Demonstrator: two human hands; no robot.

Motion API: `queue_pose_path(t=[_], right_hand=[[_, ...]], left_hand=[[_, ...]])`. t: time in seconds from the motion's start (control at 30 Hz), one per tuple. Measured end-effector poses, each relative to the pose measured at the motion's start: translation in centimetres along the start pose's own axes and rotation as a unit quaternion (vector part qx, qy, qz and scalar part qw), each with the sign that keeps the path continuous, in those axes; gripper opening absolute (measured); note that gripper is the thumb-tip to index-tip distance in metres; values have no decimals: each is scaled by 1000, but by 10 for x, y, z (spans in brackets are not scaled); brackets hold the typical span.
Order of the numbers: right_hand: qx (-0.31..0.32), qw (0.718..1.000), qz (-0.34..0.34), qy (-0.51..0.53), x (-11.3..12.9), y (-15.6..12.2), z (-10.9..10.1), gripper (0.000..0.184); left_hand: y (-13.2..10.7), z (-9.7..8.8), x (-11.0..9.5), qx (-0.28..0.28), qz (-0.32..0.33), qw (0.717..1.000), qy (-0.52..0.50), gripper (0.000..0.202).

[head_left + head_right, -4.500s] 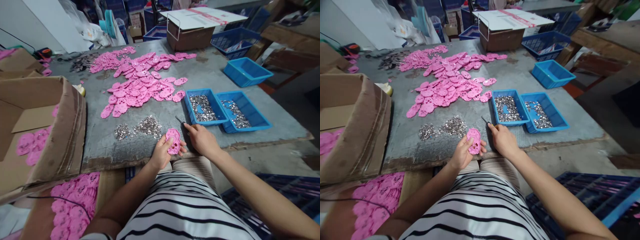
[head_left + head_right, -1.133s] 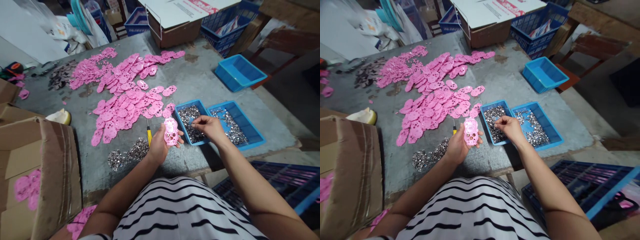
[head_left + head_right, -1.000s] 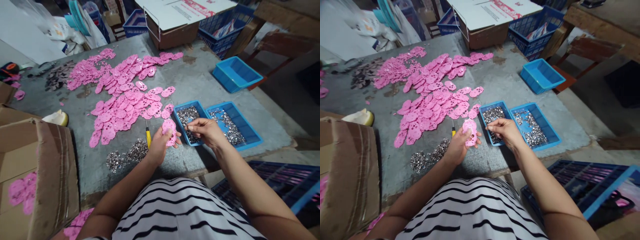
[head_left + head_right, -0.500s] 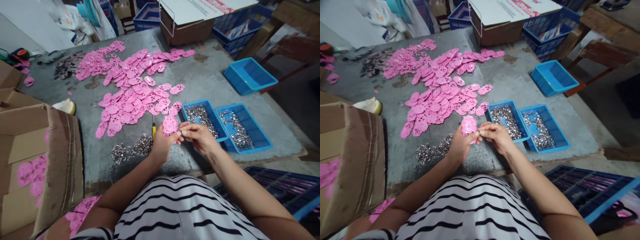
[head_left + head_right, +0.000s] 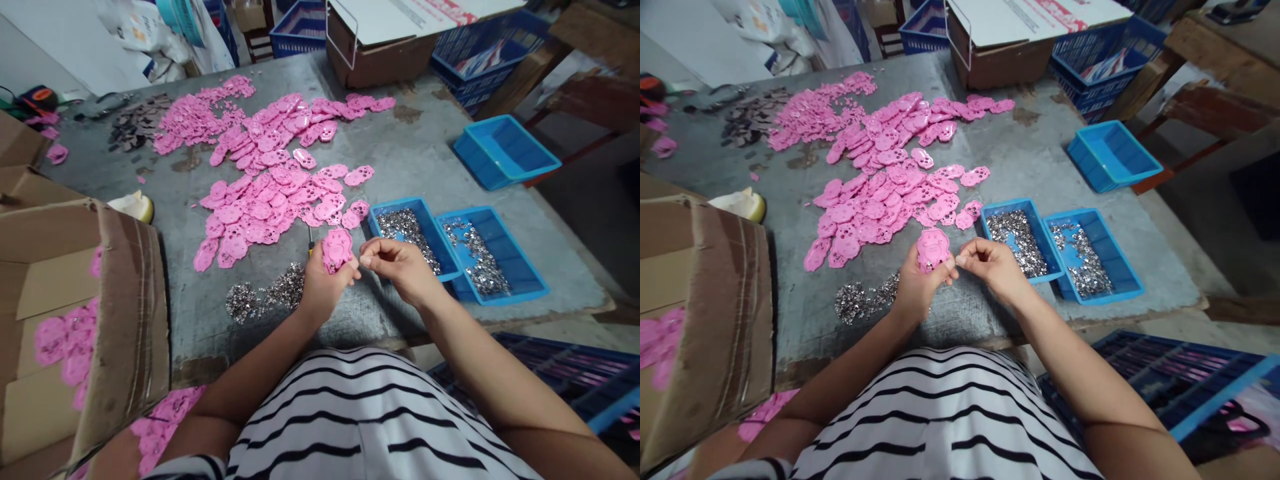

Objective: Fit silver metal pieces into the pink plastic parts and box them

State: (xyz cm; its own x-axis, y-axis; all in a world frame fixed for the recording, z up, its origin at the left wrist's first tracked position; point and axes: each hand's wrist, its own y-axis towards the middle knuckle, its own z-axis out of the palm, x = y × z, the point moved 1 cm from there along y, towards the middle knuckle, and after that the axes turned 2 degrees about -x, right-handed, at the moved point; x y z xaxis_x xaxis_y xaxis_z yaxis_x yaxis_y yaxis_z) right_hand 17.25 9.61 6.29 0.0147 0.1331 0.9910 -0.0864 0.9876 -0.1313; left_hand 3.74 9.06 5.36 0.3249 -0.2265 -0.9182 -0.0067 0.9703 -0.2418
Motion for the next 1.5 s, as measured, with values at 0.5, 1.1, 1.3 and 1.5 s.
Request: queue_pose_path(t=[0.5, 1.1, 1.3, 1.5], right_hand=[[-34, 995, -49, -77, 4, -1, 14, 32], [-7, 1000, 0, -2, -4, 1, 14, 33], [-5, 1000, -2, 7, -7, 3, 13, 35], [-19, 999, -31, -33, -10, 2, 14, 33]], left_hand=[[0, 8, -8, 29, -76, 987, -142, 73], [0, 7, -3, 28, -75, 986, -147, 73], [2, 5, 4, 41, -51, 987, -145, 72], [2, 7, 6, 54, -31, 990, -125, 76]])
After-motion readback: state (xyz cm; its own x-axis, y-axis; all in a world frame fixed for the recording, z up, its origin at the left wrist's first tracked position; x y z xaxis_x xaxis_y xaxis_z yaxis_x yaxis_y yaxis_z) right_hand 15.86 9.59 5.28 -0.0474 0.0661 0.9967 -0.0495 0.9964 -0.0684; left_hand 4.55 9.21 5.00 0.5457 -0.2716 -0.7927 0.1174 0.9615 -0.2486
